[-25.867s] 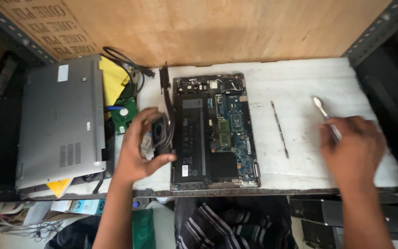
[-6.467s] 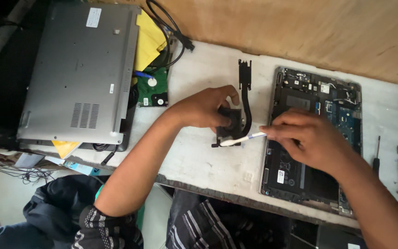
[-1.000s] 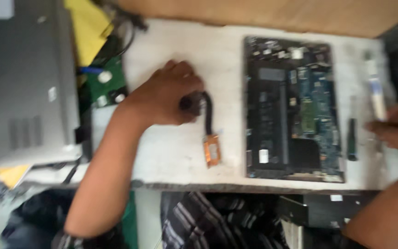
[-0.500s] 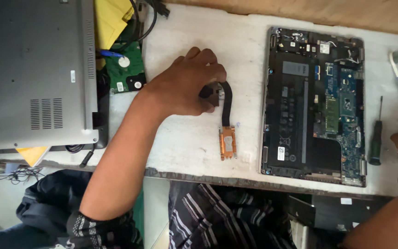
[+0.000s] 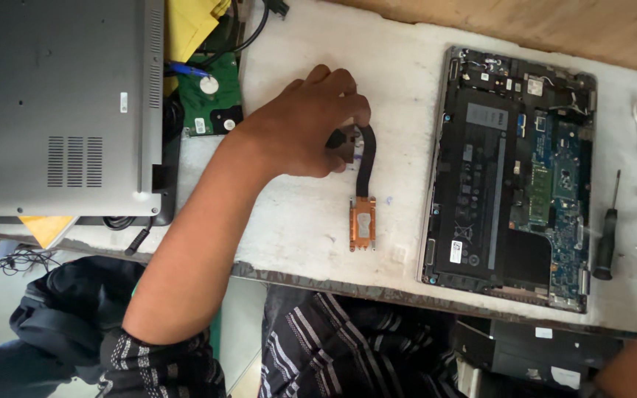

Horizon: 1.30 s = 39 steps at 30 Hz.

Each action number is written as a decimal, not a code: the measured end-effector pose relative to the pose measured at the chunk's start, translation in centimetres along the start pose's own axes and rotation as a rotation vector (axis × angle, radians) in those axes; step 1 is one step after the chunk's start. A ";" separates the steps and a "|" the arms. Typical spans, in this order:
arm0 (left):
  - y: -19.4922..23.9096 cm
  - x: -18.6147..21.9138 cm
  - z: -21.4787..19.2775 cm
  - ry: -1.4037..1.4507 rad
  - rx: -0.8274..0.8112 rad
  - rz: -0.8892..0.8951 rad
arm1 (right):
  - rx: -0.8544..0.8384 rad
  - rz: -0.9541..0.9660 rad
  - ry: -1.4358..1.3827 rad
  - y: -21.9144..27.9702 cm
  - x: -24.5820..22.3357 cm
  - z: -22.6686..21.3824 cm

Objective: The person removes a laptop cooling fan and heatsink assembly from the motherboard using a screwdriver. They then use a toothbrush to clean the fan blades and heatsink fins, and apply thermal paste to the heatsink base with a syringe.

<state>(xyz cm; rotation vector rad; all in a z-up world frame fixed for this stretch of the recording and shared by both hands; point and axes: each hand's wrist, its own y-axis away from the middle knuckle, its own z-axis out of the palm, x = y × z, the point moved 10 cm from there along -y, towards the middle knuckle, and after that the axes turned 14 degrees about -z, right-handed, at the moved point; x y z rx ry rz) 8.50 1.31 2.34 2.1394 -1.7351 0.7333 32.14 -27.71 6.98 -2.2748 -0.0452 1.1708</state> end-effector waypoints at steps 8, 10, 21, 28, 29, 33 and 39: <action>-0.3 1.3 1.0 0.041 -0.052 0.004 | -0.200 0.090 -0.316 -4.3 -1.1 15.3; -0.3 1.6 0.8 0.025 -0.014 0.024 | -0.164 0.158 -0.299 -4.2 -0.6 16.6; -0.4 1.6 1.2 0.036 -0.053 -0.006 | -0.213 0.086 -0.089 -4.7 -1.8 18.9; -0.4 1.9 1.5 0.025 -0.043 0.012 | -0.217 0.103 -0.118 -4.9 -1.6 19.1; -0.4 2.0 1.5 0.022 -0.041 0.022 | -0.221 0.117 -0.111 -4.9 -1.4 19.2; -0.4 2.1 1.6 0.025 -0.031 0.019 | -0.216 0.111 -0.218 -4.6 -1.3 19.3; -0.4 2.1 1.4 0.017 -0.024 0.027 | -0.306 -0.025 -0.172 -4.3 -1.5 19.0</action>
